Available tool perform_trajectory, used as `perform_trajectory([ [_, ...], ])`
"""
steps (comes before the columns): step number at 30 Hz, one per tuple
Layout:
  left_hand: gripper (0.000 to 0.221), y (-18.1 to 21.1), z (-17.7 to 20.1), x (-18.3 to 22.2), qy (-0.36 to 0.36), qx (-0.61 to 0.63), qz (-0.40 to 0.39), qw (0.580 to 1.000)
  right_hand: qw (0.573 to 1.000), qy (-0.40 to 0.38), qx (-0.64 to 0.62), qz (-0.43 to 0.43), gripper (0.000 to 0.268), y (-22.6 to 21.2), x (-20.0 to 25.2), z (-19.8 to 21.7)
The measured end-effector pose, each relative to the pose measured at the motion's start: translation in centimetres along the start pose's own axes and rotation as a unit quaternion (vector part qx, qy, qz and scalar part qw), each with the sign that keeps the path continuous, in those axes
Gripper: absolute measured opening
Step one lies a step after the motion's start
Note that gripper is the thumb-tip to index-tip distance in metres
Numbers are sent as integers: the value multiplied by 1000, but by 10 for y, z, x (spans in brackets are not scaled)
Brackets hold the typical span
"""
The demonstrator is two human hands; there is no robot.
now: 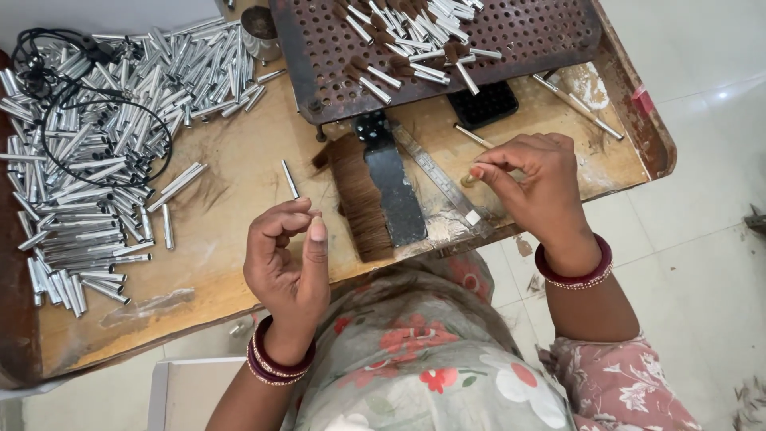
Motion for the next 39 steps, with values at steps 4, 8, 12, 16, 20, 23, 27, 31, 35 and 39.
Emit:
perform_trajectory([
  [4,15,5,-2,-2,-4,-9,10,1000,998,39,24,-34,15,-2,2,0],
  [8,18,30,-31,-7,-31,-62,-47,997,940,171,-277,-105,27,1,28,-16],
  [12,25,51,-64,-9,-102,-53,-30,993,850,251,-461,-36,28,-14,54,-33],
  [16,28,51,-88,3,-178,-15,-28,983,830,266,-489,-34,26,-35,64,-37],
  [20,25,46,-100,10,-208,-11,-5,978,829,257,-494,-48,27,-38,70,-39],
  [23,19,44,-104,16,-199,-14,-60,978,841,237,-485,-41,27,-38,73,-41],
  [27,15,43,-104,16,-200,-9,-48,979,847,152,-509,-34,33,-49,61,-29],
  [31,17,47,-100,14,-213,47,2,976,922,91,-373,44,35,-44,63,-25],
  [35,19,54,-97,15,-204,41,-20,978,924,124,-360,44,27,-46,68,-34],
  [39,20,51,-84,20,-183,62,30,981,945,209,-239,75,20,-59,79,-49],
])
Point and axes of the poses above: each hand's wrist, its own x-axis away from the middle knuckle, its own z-axis out of the back of the hand, y = z × x, the point moved 4 cm from there along -x, towards the middle knuckle, and after that the axes turned 2 degrees about -y, right-handed, at the moved point
